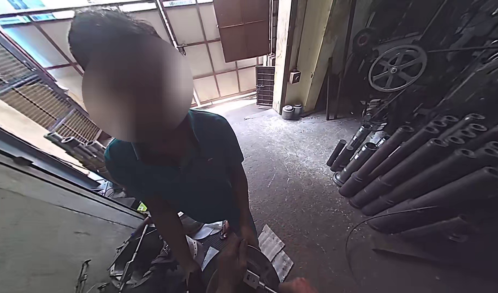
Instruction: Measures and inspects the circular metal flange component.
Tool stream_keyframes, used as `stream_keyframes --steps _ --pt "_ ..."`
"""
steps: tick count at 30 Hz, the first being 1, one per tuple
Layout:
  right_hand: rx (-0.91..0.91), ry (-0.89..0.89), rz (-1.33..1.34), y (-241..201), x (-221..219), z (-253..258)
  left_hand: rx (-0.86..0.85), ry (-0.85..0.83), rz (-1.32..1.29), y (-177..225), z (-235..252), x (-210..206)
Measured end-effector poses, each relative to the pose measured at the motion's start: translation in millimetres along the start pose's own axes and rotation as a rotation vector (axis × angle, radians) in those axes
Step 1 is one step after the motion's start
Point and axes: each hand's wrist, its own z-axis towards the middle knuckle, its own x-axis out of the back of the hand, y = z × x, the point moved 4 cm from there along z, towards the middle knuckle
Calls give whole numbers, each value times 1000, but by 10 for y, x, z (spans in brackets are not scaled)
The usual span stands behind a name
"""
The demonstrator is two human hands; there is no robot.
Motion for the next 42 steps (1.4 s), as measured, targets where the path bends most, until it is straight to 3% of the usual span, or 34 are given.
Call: stream_keyframes --steps 3,7,10,13,16,19,21,22,23,26,29,32,34,37,39,42 --pt "-31 90 -55 153 336 302 123 45 34 157 -493 250" --pt "-8 -72 -56 124 467 889 314 80 -76 466 -1162 289" --pt "8 -217 -151 -10 652 985 396 114 -166 468 -1135 237" --pt "-43 -372 -131 34 664 708 511 69 -214 192 -632 259" --pt "-23 -543 183 -125 127 343 490 -171 -572 -30 141 -40" --pt "-166 -357 439 -589 -487 260 199 -861 -678 487 650 -695" --pt "-257 -163 515 -887 -685 316 23 -1360 -598 975 522 -979" --pt "-253 -139 528 -939 -701 392 -25 -1452 -618 1102 447 -1013" --pt "-233 -162 507 -926 -666 449 -46 -1397 -646 1136 429 -961" --pt "-73 -281 335 -750 -418 397 47 -794 -624 681 368 -523" --pt "165 -12 269 -440 114 342 255 -406 -425 79 -54 142" --pt "205 268 81 -95 592 621 470 -261 -327 31 -755 481" --pt "186 183 -52 56 729 893 557 -88 -368 204 -998 406" --pt "141 -3 -86 133 649 990 610 166 -431 239 -882 168" --pt "70 -11 -81 147 524 754 673 303 -421 134 -709 115" --pt "-64 17 -154 8 246 233 627 220 -452 -64 -324 114"
